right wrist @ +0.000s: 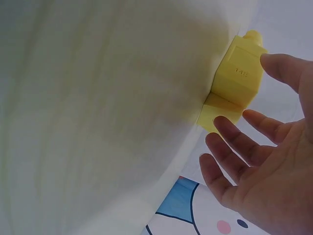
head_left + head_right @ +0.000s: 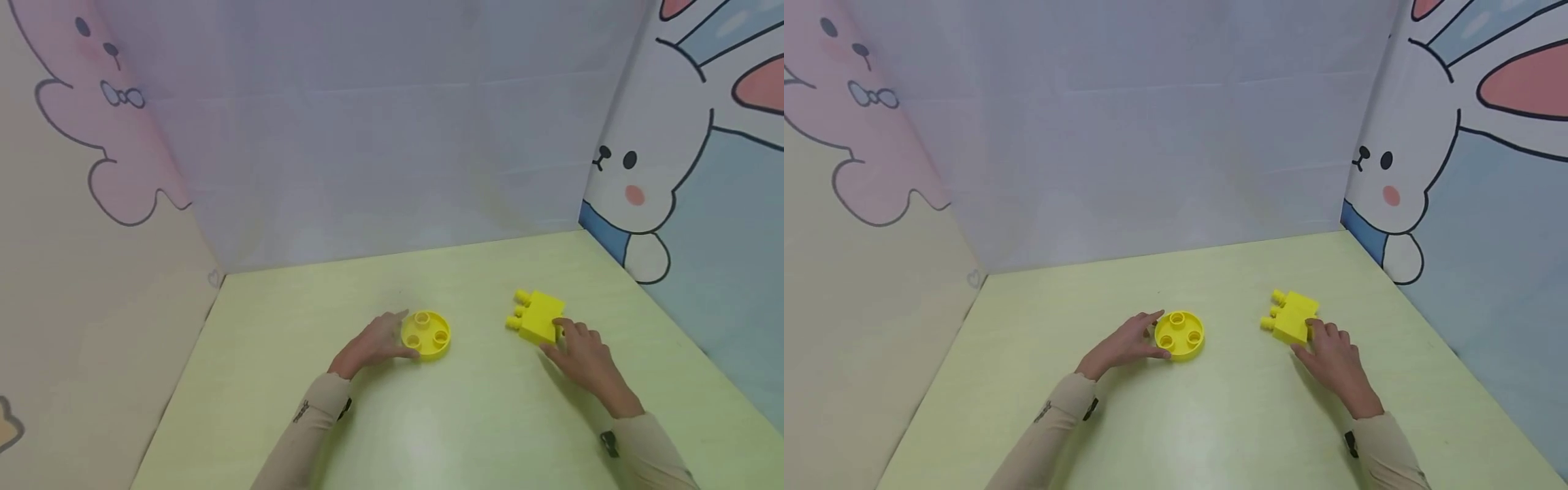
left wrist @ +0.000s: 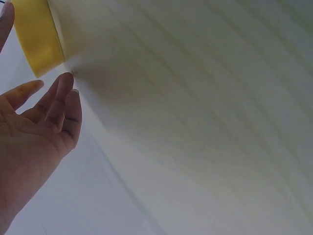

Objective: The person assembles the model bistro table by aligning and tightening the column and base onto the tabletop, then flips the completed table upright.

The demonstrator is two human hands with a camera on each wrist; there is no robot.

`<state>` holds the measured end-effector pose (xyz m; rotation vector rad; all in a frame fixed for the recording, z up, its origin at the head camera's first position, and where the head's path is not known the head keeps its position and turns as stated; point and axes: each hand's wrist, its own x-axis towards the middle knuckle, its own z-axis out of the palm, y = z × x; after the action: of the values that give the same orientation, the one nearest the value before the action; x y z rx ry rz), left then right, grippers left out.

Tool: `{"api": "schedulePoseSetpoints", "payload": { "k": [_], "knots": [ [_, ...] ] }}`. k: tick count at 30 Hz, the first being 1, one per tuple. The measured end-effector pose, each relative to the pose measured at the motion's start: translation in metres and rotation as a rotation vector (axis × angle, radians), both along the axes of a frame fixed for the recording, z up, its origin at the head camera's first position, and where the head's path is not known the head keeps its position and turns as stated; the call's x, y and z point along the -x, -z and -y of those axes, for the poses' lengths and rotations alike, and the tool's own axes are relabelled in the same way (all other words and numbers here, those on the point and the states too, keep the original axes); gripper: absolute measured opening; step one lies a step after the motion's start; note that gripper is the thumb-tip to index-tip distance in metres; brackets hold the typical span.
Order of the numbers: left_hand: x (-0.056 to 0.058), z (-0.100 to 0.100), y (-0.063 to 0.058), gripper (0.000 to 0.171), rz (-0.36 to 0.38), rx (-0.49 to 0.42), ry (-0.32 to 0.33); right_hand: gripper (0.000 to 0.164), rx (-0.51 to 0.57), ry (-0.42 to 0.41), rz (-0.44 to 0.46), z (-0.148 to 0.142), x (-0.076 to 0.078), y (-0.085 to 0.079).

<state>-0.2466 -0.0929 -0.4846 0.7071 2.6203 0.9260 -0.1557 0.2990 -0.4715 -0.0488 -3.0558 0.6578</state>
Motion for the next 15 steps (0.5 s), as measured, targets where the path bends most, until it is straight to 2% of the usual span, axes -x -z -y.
{"api": "schedulePoseSetpoints", "payload": {
  "k": [6, 15],
  "knots": [
    [0.0035, -0.0004, 0.0065, 0.097, 0.035, -0.045, 0.002, 0.055, -0.005, -0.003, 0.004, 0.0011, 0.0026, 0.0009],
    [0.0039, -0.0022, 0.0077, 0.096, -0.002, 0.000, 0.010, 0.049, -0.020, 0.003, 0.000, 0.0029, 0.0052, 0.0010]
  ]
}}
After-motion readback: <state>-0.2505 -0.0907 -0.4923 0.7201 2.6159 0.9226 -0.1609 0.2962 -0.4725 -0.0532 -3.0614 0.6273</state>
